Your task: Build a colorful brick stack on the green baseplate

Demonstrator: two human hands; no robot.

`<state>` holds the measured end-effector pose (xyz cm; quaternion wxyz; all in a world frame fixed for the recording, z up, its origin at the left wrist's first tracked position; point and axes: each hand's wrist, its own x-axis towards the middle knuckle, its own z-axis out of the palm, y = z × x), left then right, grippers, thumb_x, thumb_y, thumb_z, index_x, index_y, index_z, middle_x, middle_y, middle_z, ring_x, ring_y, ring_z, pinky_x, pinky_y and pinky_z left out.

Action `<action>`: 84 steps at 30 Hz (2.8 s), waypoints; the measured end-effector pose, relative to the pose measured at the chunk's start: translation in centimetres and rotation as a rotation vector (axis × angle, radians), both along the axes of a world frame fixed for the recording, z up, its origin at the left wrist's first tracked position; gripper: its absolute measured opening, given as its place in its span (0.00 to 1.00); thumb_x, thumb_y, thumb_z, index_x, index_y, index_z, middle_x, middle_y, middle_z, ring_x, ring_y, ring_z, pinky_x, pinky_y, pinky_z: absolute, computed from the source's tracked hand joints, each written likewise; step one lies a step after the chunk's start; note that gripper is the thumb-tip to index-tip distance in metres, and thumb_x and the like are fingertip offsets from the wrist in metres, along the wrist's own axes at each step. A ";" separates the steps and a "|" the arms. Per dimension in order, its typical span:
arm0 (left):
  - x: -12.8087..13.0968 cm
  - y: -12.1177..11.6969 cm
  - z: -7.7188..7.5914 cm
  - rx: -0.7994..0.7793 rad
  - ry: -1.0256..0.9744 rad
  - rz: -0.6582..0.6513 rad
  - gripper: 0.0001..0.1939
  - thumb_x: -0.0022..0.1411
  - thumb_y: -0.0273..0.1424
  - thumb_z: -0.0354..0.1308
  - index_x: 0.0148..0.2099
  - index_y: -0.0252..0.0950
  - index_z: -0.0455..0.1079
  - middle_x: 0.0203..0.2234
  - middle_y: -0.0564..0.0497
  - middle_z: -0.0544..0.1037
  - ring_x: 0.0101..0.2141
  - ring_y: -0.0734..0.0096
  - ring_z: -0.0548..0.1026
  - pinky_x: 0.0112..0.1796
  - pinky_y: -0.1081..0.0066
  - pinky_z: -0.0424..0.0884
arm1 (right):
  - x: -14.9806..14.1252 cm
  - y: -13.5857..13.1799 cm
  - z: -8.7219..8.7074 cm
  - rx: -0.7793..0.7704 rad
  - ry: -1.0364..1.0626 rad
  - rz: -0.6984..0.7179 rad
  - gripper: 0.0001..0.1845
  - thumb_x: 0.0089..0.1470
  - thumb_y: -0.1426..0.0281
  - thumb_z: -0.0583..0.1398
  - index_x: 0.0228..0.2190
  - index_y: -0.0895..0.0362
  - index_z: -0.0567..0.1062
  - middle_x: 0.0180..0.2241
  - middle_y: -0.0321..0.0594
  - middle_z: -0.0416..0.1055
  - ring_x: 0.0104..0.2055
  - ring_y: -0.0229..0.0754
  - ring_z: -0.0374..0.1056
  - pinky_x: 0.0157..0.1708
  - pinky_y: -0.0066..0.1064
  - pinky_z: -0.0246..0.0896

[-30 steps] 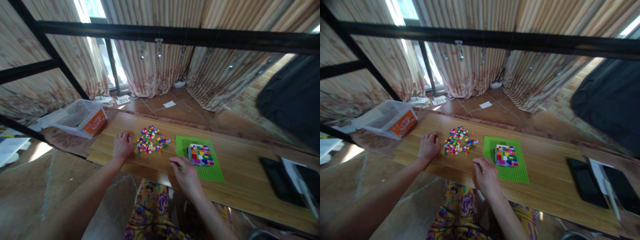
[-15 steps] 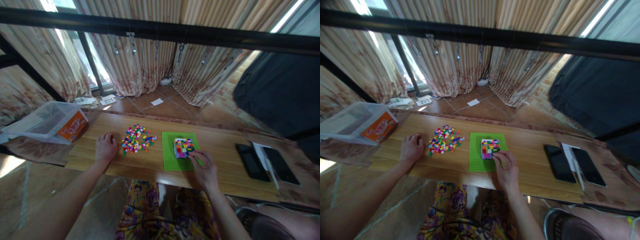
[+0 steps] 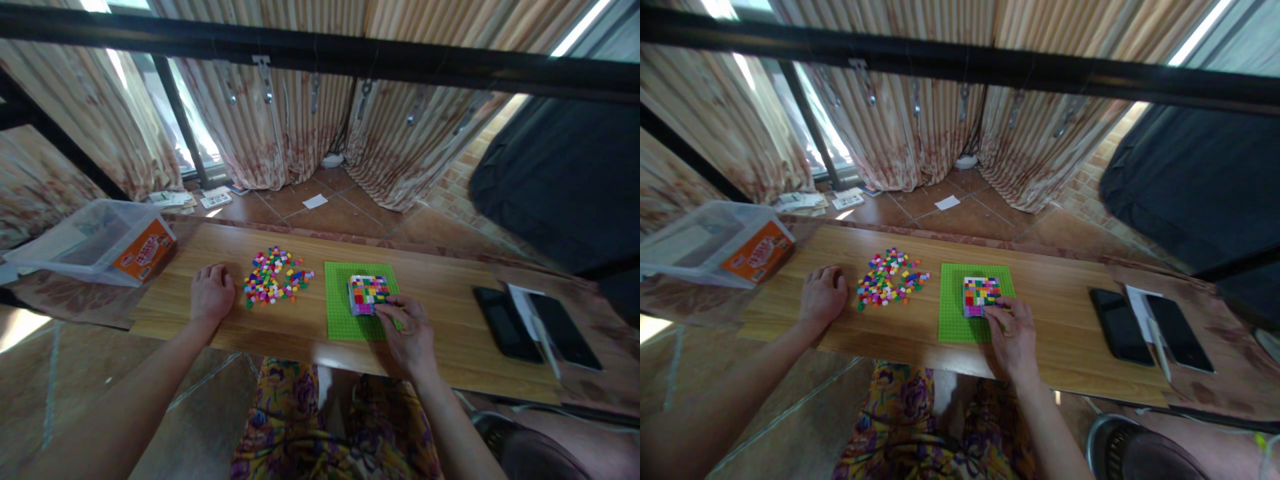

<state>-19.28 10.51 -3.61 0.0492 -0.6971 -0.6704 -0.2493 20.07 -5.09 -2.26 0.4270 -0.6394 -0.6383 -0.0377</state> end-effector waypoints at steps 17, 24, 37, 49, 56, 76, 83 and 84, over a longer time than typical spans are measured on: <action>0.0 0.1 -0.2 -0.015 0.013 0.008 0.18 0.62 0.33 0.45 0.47 0.32 0.71 0.47 0.36 0.77 0.50 0.51 0.72 0.54 0.54 0.65 | 0.0 -0.9 -0.8 0.110 -0.104 0.037 0.11 0.62 0.70 0.59 0.40 0.50 0.82 0.44 0.43 0.77 0.44 0.43 0.72 0.44 0.38 0.68; 0.0 0.1 -0.2 -0.019 0.026 0.008 0.17 0.62 0.32 0.46 0.47 0.31 0.72 0.46 0.36 0.77 0.50 0.51 0.72 0.54 0.54 0.65 | -0.7 -2.1 0.6 0.162 0.168 -0.170 0.10 0.62 0.67 0.60 0.40 0.55 0.81 0.41 0.44 0.77 0.43 0.43 0.74 0.45 0.37 0.70; 0.3 -0.3 -0.2 -0.038 0.054 0.025 0.17 0.64 0.30 0.46 0.48 0.29 0.72 0.46 0.36 0.77 0.49 0.51 0.72 0.53 0.55 0.66 | -10.2 -0.7 -0.4 -0.123 0.215 0.218 0.11 0.62 0.68 0.58 0.42 0.53 0.80 0.41 0.44 0.77 0.45 0.44 0.72 0.47 0.38 0.69; 0.4 -0.6 -0.3 -0.026 0.031 0.030 0.15 0.64 0.30 0.47 0.48 0.31 0.72 0.46 0.37 0.76 0.49 0.52 0.72 0.54 0.55 0.67 | -13.9 5.3 -0.4 -0.260 0.127 0.203 0.14 0.61 0.71 0.54 0.39 0.57 0.80 0.37 0.46 0.76 0.41 0.47 0.69 0.44 0.38 0.63; 0.5 -0.6 -0.3 -0.018 0.017 0.033 0.15 0.64 0.29 0.48 0.47 0.32 0.72 0.46 0.37 0.76 0.49 0.53 0.72 0.53 0.56 0.67 | -13.2 8.0 -1.2 -0.280 0.036 0.126 0.15 0.59 0.73 0.54 0.41 0.58 0.79 0.39 0.48 0.75 0.42 0.48 0.67 0.48 0.40 0.61; 0.0 0.1 -0.5 -0.012 0.017 0.002 0.16 0.62 0.31 0.47 0.47 0.33 0.71 0.47 0.37 0.76 0.50 0.51 0.72 0.54 0.53 0.65 | -10.3 0.2 0.9 -0.304 0.565 0.154 0.12 0.56 0.64 0.58 0.37 0.55 0.81 0.36 0.43 0.79 0.36 0.43 0.74 0.37 0.33 0.70; 0.0 0.1 -0.4 -0.025 0.012 0.006 0.17 0.63 0.32 0.46 0.48 0.32 0.71 0.47 0.36 0.76 0.51 0.51 0.72 0.55 0.53 0.65 | -4.7 -2.0 2.2 -0.188 0.409 0.027 0.14 0.59 0.64 0.57 0.39 0.53 0.82 0.41 0.44 0.78 0.42 0.44 0.74 0.41 0.35 0.70; -0.1 0.1 -0.4 -0.027 0.002 0.007 0.17 0.63 0.32 0.47 0.48 0.32 0.71 0.48 0.36 0.76 0.51 0.51 0.72 0.55 0.53 0.65 | -4.1 -2.0 2.3 -0.179 0.377 -0.001 0.14 0.59 0.63 0.57 0.39 0.53 0.81 0.41 0.45 0.78 0.41 0.44 0.75 0.41 0.35 0.70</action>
